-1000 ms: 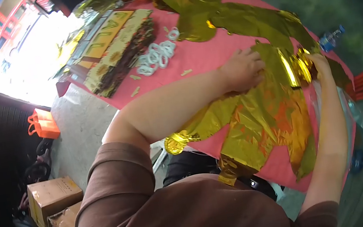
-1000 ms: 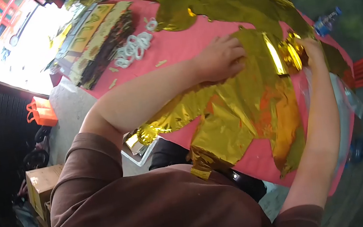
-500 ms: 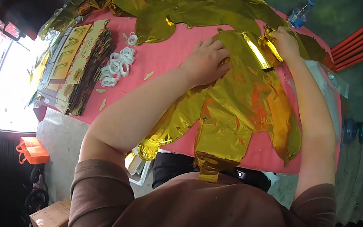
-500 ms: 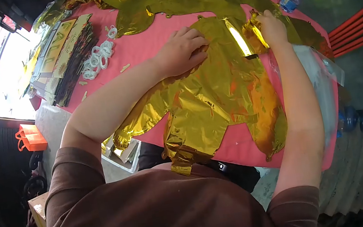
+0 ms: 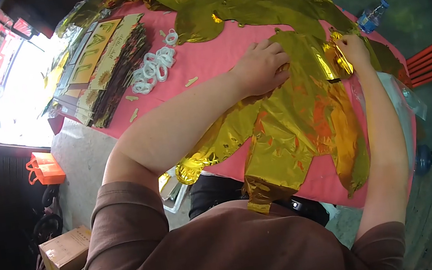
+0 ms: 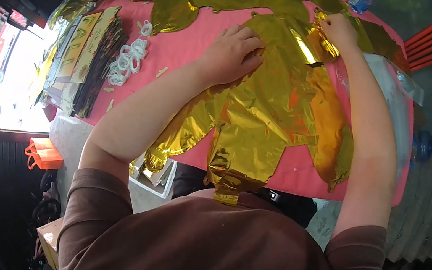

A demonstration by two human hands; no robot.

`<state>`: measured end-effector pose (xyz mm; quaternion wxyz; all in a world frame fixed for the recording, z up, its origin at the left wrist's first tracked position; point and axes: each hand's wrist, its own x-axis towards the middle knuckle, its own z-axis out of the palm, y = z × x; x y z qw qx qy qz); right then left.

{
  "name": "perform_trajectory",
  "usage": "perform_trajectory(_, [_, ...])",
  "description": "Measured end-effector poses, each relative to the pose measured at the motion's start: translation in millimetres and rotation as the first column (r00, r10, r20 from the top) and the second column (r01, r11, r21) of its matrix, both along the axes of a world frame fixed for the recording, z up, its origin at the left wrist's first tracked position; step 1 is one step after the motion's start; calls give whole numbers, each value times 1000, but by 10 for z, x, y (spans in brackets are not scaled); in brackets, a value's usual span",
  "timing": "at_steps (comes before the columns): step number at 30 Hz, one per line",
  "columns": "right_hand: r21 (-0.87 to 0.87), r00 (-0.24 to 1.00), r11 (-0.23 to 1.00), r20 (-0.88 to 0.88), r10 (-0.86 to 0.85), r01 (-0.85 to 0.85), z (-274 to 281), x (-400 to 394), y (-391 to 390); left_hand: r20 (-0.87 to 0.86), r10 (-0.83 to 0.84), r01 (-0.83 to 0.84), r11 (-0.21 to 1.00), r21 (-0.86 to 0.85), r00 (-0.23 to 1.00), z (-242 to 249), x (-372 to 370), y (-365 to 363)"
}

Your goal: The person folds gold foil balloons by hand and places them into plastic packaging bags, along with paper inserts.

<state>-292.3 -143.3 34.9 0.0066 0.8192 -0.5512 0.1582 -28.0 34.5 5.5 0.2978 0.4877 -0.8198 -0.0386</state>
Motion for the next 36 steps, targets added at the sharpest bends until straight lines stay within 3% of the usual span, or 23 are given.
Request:
perform_trajectory(2, [-26,998,1000,62,10,-8,-118,-96,-129,-4,-2,2,1000,3,1000,0,6,-7])
perform_trajectory(4, [193,916,979,401,-15,-69,-182,-187,-207,-12,-10,10,1000,6,1000,-5,3,-5])
perform_trajectory(5, [194,915,978,403,-12,-73,-219,-224,-250,-9,-5,5,1000,4,1000,-10,2,-6])
perform_trajectory(8, [430,651,889,722,-232,-160,-282,-263,-294,-19,1,-2,999,-32,1000,-55,-7,-25])
perform_trajectory(18, [500,460,848,803,-379,-175,-224,-323,-332,-3,9,-9,1000,-15,1000,-15,-6,-2])
perform_trajectory(24, [474,472,872,800,-371,-118,-285,-340,-391,-9,9,-10,999,-31,1000,-38,-17,-17])
perform_trajectory(31, [397,640,916,718,-273,-55,-354,-349,-419,2,15,-15,1000,23,1000,-26,-6,-23])
perform_trajectory(35, [443,545,887,779,-311,-128,-324,-340,-357,-14,-2,2,1000,-1,1000,-49,-19,-19])
perform_trajectory(36, [377,659,923,713,-239,-72,-327,-335,-351,-16,1,0,1000,25,1000,-44,-14,-17])
